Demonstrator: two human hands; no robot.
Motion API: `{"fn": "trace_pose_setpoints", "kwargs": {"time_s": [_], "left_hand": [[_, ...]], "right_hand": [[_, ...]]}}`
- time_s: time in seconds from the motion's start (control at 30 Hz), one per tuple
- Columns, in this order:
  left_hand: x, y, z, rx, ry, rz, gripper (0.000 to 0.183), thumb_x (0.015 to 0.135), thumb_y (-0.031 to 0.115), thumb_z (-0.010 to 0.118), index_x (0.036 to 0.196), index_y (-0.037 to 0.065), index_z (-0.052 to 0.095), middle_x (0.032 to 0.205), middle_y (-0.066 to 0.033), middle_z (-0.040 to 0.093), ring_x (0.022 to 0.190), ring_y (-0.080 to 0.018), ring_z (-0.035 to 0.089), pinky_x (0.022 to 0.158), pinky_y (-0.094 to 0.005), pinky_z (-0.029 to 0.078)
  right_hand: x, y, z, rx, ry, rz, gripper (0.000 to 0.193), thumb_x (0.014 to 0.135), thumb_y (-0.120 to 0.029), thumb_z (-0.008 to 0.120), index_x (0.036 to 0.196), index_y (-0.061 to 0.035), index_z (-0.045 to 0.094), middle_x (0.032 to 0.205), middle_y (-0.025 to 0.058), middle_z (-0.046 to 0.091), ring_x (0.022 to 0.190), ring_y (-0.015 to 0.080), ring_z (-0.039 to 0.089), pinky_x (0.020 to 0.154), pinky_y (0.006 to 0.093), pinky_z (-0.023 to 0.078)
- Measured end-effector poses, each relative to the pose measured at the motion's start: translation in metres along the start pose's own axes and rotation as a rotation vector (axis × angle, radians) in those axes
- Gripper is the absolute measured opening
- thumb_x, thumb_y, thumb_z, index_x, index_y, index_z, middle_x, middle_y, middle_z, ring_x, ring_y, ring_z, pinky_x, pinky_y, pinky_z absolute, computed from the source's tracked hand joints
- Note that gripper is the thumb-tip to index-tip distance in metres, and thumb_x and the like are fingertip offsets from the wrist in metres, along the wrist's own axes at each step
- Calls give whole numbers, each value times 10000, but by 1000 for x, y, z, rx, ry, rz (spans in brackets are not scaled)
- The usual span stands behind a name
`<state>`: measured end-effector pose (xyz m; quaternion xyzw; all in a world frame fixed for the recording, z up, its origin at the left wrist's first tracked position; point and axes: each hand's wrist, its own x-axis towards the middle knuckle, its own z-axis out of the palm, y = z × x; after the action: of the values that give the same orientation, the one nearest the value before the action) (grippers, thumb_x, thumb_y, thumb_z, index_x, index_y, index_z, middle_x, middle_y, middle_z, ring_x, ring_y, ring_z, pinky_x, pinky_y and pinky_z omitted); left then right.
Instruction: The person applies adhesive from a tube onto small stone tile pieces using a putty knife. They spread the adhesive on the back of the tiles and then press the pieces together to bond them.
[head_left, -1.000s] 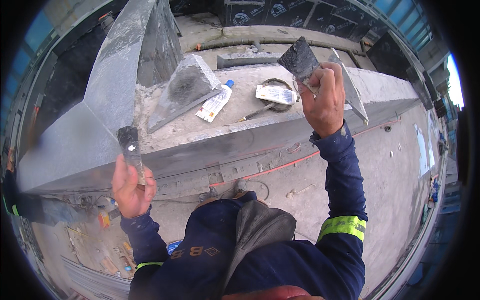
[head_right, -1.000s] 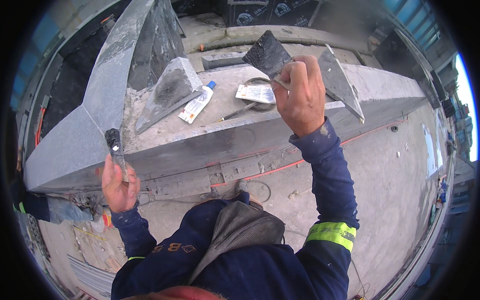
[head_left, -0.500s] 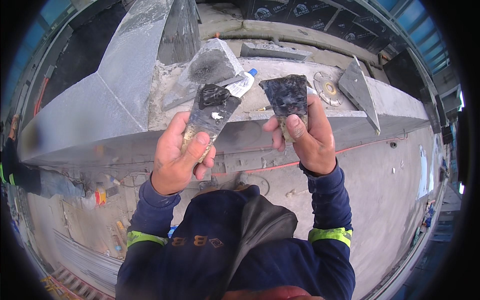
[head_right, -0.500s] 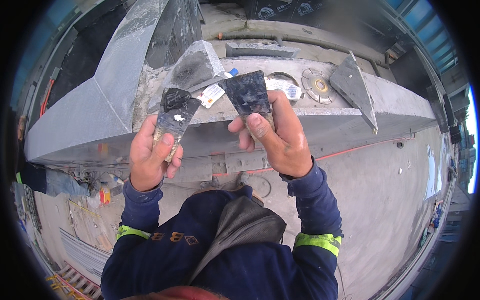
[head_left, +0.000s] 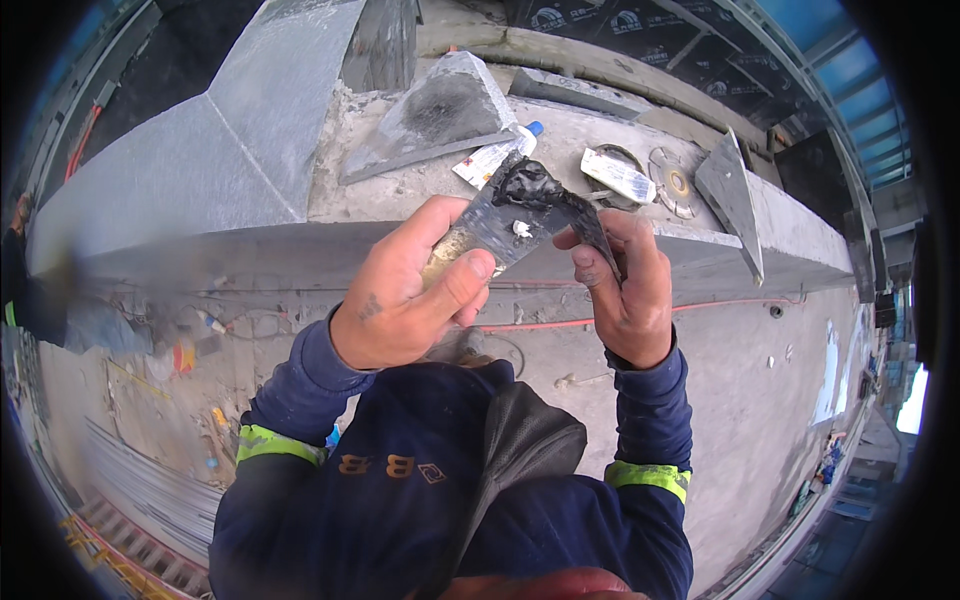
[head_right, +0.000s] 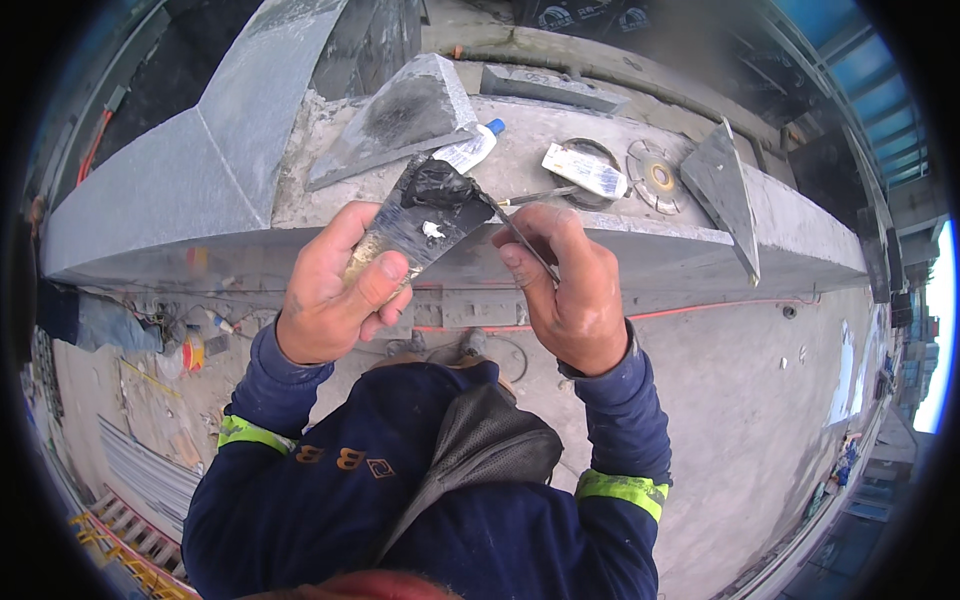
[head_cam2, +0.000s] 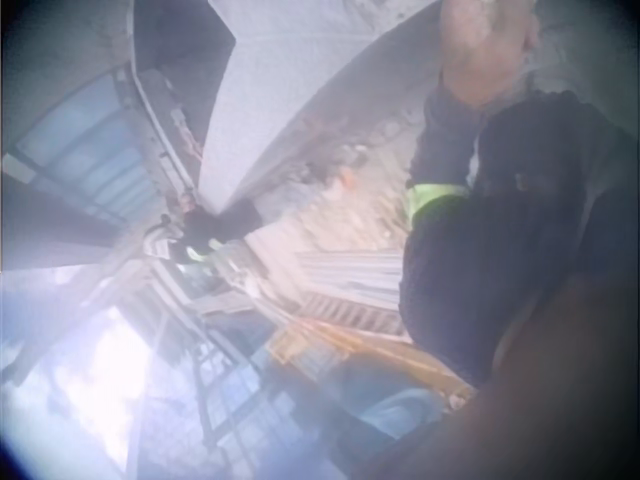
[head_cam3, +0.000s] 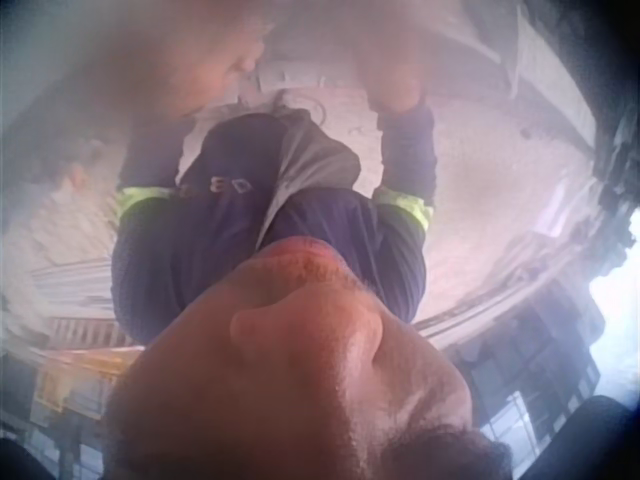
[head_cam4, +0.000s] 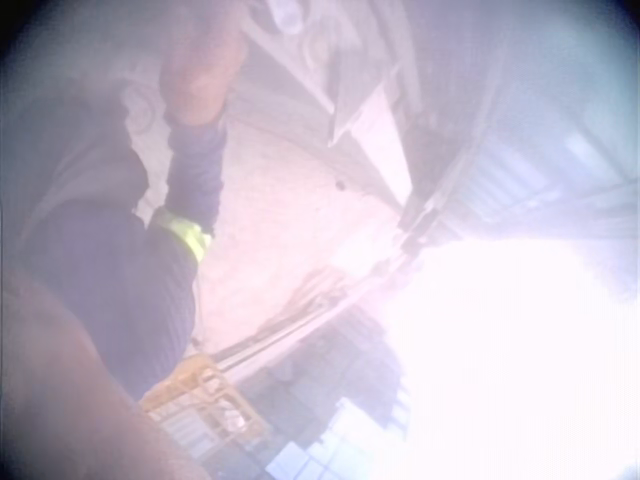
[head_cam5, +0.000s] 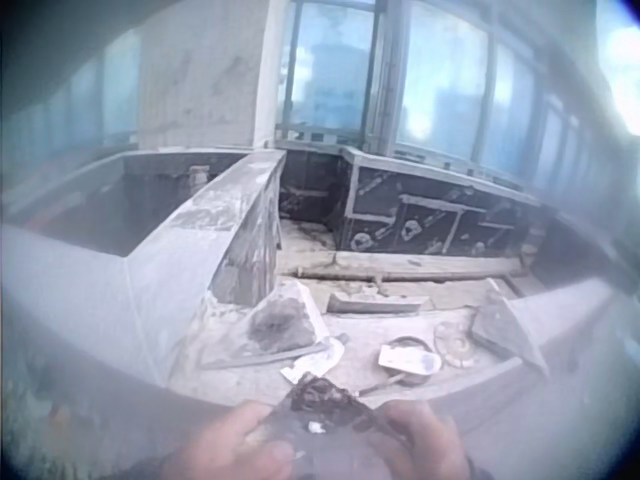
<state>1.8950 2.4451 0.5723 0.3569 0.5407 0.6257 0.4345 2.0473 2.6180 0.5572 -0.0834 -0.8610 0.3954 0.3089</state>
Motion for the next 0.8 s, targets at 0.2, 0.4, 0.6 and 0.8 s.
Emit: {"fn": "trace_pose_setpoints", "kwargs": {"time_s": [0.2, 0.4, 0.6, 0.8], "left_hand": [[2, -6, 2, 37, 34, 106, 376, 952, 236, 560, 1194, -34, 463, 716, -32, 548, 556, -39, 478, 436, -178, 361], [-1, -2, -1, -37, -20, 49, 403, 953, 243, 560, 1221, -38, 451, 716, -37, 552, 550, -43, 473, 435, -180, 362], [-4, -7, -5, -68, 18, -13, 407, 961, 250, 550, 1233, -35, 448, 739, -55, 559, 568, -53, 484, 438, -176, 359], [-5, -28, -12, 0, 102, 56, 361, 985, 242, 505, 1222, -22, 437, 830, -94, 591, 577, -76, 499, 500, -206, 398]], "right_hand": [[-2, -1, -1, -16, 29, -17, 215, 868, 21, 624, 1055, 26, 517, 884, 167, 665, 783, 263, 689, 703, 314, 533], [0, 5, -3, -75, -32, -23, 203, 879, -1, 620, 1056, 25, 522, 867, 155, 666, 749, 253, 676, 688, 312, 525], [-4, 5, -2, -75, 71, 18, 217, 964, -81, 539, 1146, 18, 478, 803, 79, 604, 657, 123, 536, 611, 250, 449], [-12, -13, 6, 322, 174, 261, 252, 944, -6, 500, 1178, 31, 417, 1030, 137, 555, 756, 157, 587, 641, 265, 483]]}}
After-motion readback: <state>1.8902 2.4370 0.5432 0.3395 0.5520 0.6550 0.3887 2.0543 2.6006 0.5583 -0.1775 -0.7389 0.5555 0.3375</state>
